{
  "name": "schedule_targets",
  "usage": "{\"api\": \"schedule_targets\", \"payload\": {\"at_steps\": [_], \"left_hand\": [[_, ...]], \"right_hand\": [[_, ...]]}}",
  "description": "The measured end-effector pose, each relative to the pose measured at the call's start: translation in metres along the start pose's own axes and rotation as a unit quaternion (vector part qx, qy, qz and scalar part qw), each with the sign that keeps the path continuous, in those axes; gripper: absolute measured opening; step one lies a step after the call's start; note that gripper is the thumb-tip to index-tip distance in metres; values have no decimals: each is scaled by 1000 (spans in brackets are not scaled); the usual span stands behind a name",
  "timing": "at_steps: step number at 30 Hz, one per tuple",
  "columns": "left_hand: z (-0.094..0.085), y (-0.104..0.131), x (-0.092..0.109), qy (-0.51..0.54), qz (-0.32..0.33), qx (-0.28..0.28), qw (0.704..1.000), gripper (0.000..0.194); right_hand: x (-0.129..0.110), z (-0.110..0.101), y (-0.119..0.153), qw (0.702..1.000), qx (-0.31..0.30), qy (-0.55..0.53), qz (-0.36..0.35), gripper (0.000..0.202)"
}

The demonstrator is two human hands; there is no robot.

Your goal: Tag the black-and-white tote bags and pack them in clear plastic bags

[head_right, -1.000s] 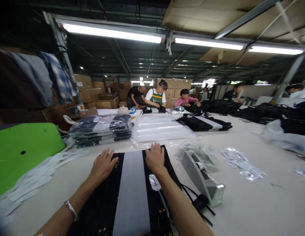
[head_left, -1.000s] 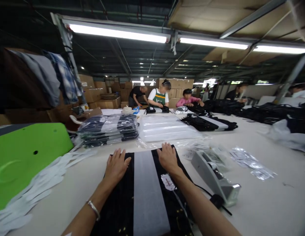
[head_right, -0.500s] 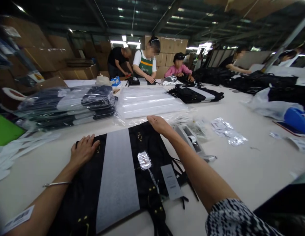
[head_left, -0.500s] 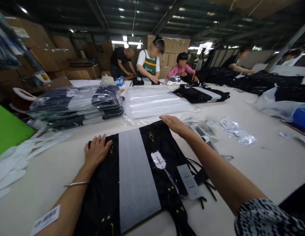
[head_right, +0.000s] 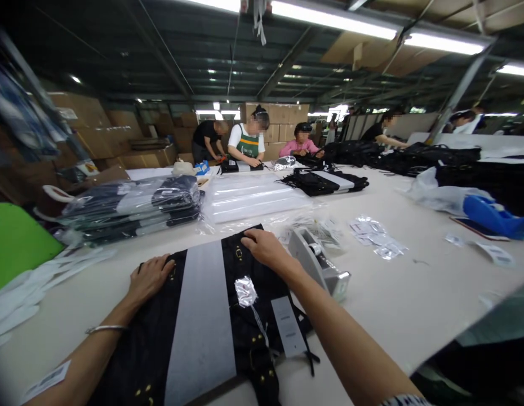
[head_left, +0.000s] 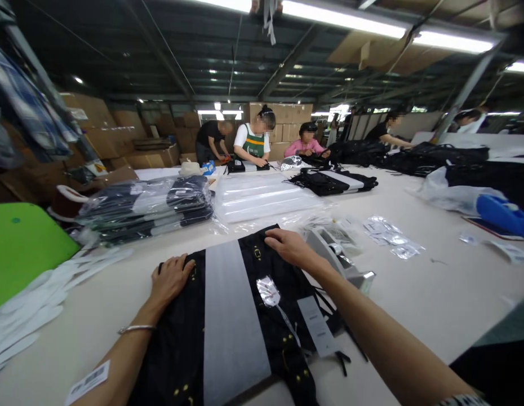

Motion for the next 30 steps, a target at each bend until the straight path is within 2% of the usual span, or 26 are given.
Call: {"api": "schedule_targets", "payload": {"at_steps": [3,5,7,10,12,14,16,18,19,21,23,26,28,30], "left_hand": [[0,15,6,-9,7,8,1000,56],[3,22,8,-16,10,9,1000,55],[7,27,7,-28,8,-2,1000,55],[13,26,0,-53,-6,-51,997,55],[15,17,1,-79,3,-109,991,54],[6,-3,12,-102,12,-120,987,54],[-15,-37,40,-115,27,-56,991,57],[-31,-77,86,-128,82,27,988,58],[-33,-96,114,-133,125,53,982,57],[-23,-130,164,-131,191,69,970,56],[-4,-157,200,-119,225,57,965,55],[31,-185,227,-108,225,17,968,48],[48,-198,227,-110,200,-8,974,37],[55,-210,222,-113,173,-19,978,28]], "right_hand": [[-26,18,-40,998,16,33,-41,51],[-29,35,-59,995,19,77,-66,57],[-14,57,-70,991,3,120,-65,61],[33,97,-72,988,-57,143,-26,64],[57,119,-71,987,-82,137,-13,67],[69,129,-71,988,-78,131,-13,69],[71,132,-71,990,-68,126,-16,69],[70,130,-72,990,-61,123,-16,69],[69,128,-72,991,-58,122,-15,69],[68,125,-72,992,-48,118,-14,70],[67,123,-72,993,-39,112,-16,70],[69,124,-72,994,-34,100,-14,72],[71,125,-72,995,-34,92,-9,73],[73,126,-72,996,-36,84,-7,74]]}}
Point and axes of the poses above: each hand's wrist, its own y-axis away from the middle knuckle, its own z-axis out of the palm, x = y × z, the point moved 9 cm from there along -y, towards the middle knuckle, and after that the axes turned 5 degrees about y, right-handed, at the moved point
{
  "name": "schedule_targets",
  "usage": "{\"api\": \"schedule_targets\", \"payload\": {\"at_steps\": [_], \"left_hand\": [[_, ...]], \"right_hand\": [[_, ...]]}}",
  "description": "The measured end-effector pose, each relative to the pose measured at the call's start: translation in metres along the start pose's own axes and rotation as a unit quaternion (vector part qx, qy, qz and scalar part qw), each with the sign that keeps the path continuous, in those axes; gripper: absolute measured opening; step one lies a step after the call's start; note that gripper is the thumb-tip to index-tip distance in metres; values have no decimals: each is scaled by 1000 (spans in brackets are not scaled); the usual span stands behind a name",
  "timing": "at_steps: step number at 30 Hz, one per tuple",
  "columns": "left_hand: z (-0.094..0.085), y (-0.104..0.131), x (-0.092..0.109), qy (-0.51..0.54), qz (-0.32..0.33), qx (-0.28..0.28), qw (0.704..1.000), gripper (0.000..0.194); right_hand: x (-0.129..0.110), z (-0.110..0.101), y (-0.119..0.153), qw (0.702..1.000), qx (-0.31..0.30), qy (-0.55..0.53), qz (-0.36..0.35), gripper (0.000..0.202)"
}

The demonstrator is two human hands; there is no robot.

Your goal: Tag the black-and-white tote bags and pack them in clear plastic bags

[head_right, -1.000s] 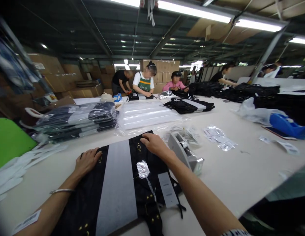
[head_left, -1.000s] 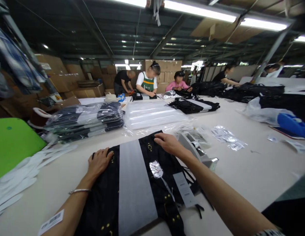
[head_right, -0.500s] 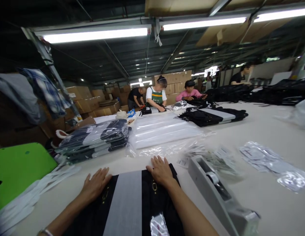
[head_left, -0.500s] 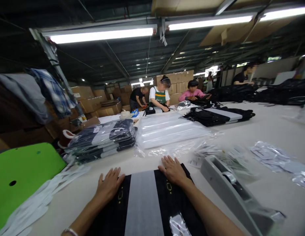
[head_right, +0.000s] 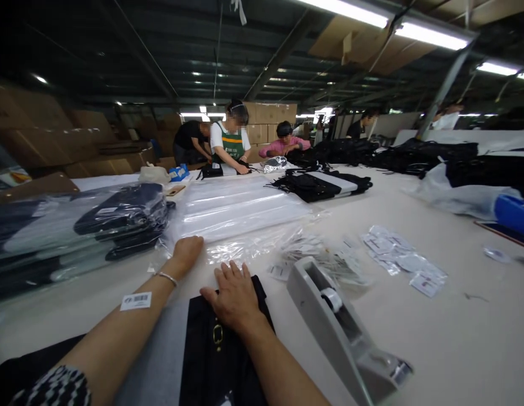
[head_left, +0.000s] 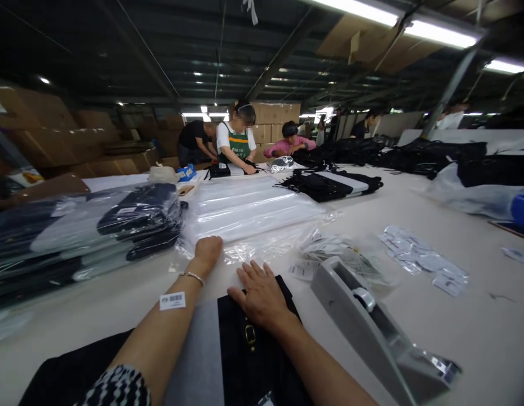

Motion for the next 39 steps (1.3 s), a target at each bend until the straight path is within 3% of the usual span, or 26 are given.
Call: {"api": "schedule_targets", "payload": {"at_steps": [6,12,17,22,25,31,39], "left_hand": [[-17,-20,-27,26,-11,16,999,28],[-22,-11,-41,58,20,-28,998,26],[-46,-3,-56,54,-50,30,997,32],[-49,-3,-52,105,-7,11,994,16],[-45,0,-53,143,20,-10,989,19],[-45,15,-59,178,15,-32,983,18],[-66,21,-56,153,1,-37,987,21]], "right_hand": [[0,-1,-1,1000,4,1,3,72],[-2,-4,0,1000,15,19,-2,65],[-4,-6,1,999,32,28,-9,60],[-4,-8,2,999,34,28,-6,60],[-5,-9,2,999,29,32,-7,59],[-6,-10,3,999,29,28,-8,56],[-5,-9,1,998,49,24,-13,52]]}}
Point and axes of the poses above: each hand's wrist, its own y-axis away from the middle knuckle, its own z-axis out of the palm, x = y × z, the point moved 9 cm from there along -y, towards the middle knuckle, and after that the axes turned 5 degrees about y, right-handed, at the moved point
